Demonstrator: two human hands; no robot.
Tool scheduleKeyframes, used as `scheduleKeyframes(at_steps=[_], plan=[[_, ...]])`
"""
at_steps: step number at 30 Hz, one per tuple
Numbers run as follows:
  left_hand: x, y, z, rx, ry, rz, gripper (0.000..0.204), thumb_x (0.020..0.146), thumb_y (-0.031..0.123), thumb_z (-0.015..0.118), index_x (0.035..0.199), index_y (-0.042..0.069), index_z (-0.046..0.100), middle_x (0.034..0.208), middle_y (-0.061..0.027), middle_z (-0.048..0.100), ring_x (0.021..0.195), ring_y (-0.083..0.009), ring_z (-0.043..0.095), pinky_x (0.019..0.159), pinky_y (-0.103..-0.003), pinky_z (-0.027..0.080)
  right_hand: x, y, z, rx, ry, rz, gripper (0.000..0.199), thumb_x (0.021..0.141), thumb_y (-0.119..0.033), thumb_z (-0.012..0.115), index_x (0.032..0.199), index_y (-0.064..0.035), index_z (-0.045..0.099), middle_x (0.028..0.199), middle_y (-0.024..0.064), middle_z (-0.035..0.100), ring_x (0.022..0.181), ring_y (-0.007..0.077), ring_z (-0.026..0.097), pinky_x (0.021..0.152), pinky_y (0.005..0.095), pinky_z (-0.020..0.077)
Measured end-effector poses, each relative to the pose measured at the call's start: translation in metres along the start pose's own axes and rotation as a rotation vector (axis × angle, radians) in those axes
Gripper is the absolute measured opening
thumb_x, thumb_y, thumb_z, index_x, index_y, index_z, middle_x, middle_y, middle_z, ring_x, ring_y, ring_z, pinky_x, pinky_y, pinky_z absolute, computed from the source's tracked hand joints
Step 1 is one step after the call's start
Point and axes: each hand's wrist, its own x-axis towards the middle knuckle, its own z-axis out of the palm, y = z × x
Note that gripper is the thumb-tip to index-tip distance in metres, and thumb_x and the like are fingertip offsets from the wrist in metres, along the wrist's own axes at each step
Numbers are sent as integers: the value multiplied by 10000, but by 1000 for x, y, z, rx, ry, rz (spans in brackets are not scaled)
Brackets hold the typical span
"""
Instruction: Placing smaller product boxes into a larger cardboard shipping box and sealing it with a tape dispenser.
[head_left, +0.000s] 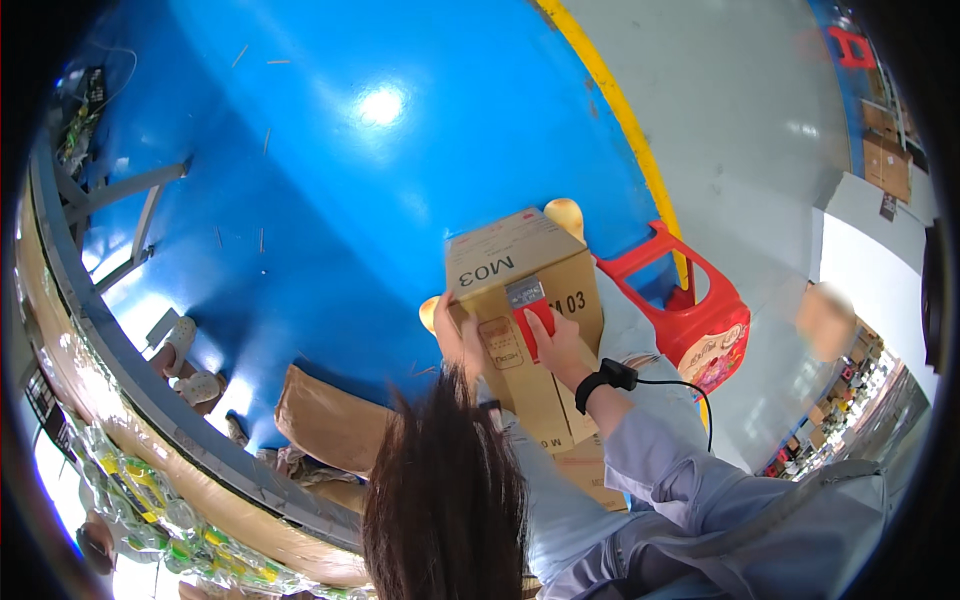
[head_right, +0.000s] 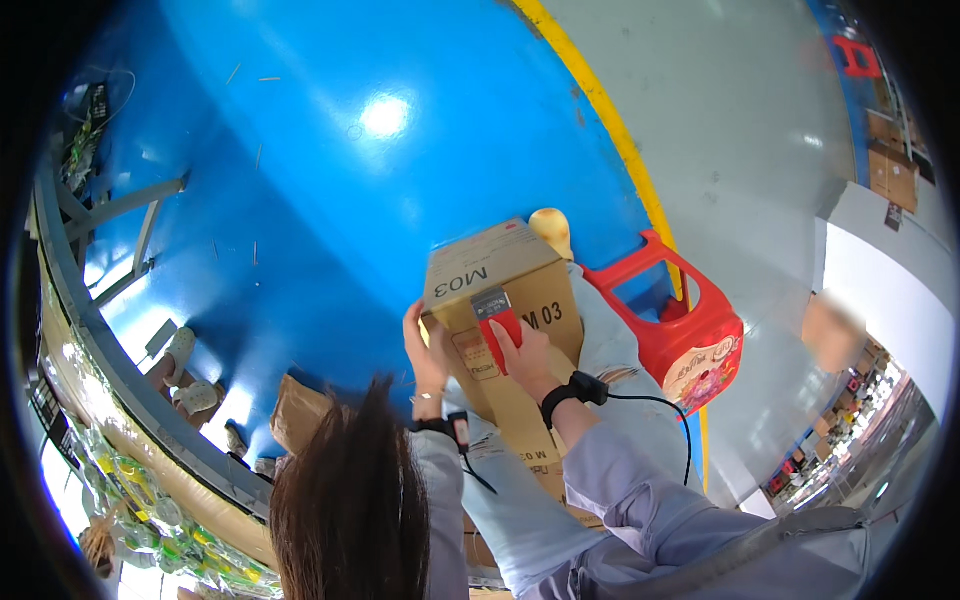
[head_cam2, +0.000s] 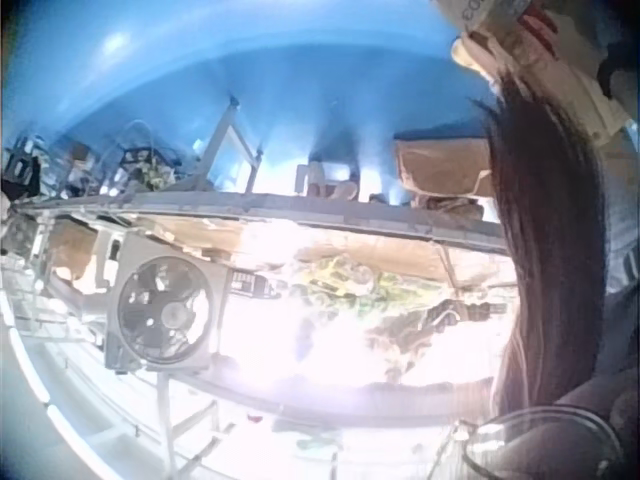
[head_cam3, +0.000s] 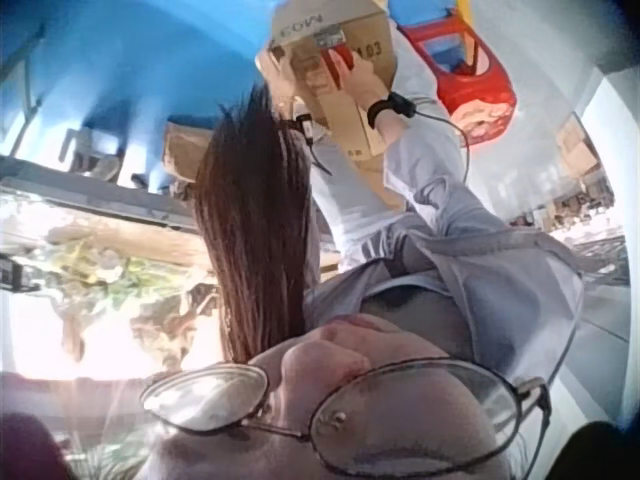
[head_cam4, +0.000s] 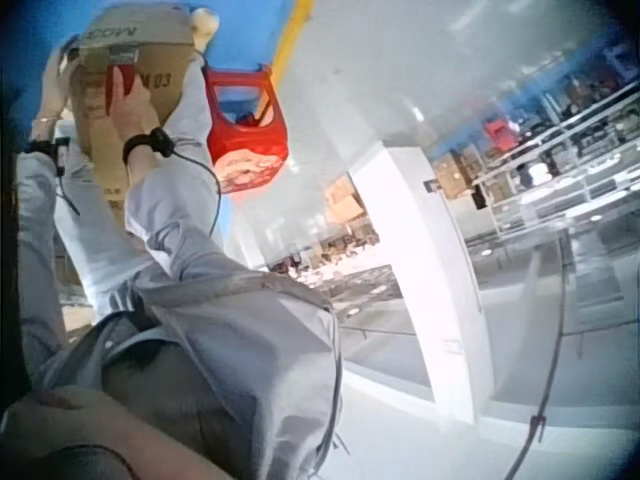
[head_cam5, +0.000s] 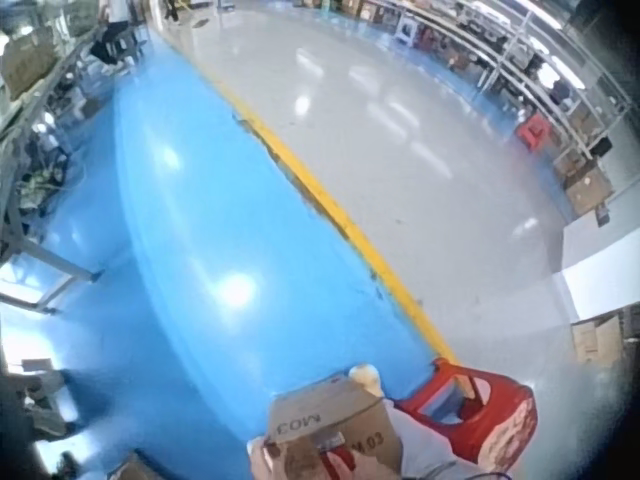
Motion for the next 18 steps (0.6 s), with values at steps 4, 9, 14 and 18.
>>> scheduleKeyframes(at_steps=[4, 9, 14, 18], plan=[[73, 44, 5, -170, -479, -300, 512, 853, 360, 668, 1166, -37, 581, 1134, -107, 614, 1093, -215, 559, 951, -296, 415, 2, -3, -10, 17, -40, 75, 379, 898, -364, 623, 947, 11, 656, 699, 175, 657, 628, 295, 666, 586, 368, 509], [122, 51, 17, 140, -1070, -590, 499, 845, 425, 675, 1091, -8, 651, 1004, -75, 665, 991, -152, 602, 863, -268, 471, 6, -2, -1, -27, -21, 21, 408, 893, -395, 621, 952, 8, 658, 739, 189, 668, 697, 342, 669, 642, 400, 517], [123, 32, 31, -24, -1137, -630, 427, 830, 389, 718, 1048, 28, 647, 961, -41, 646, 880, -117, 602, 799, -256, 504, 6, -2, -3, -20, -89, 74, 421, 891, -409, 617, 947, 7, 650, 766, 204, 668, 722, 359, 665, 659, 407, 516], [113, 30, 30, 29, -986, -689, 400, 850, 352, 709, 1100, 51, 626, 1013, -32, 635, 901, -109, 593, 814, -248, 495, 4, 0, -9, -34, -97, 73, 417, 891, -403, 617, 948, 9, 645, 776, 213, 665, 729, 368, 662, 659, 413, 516]])
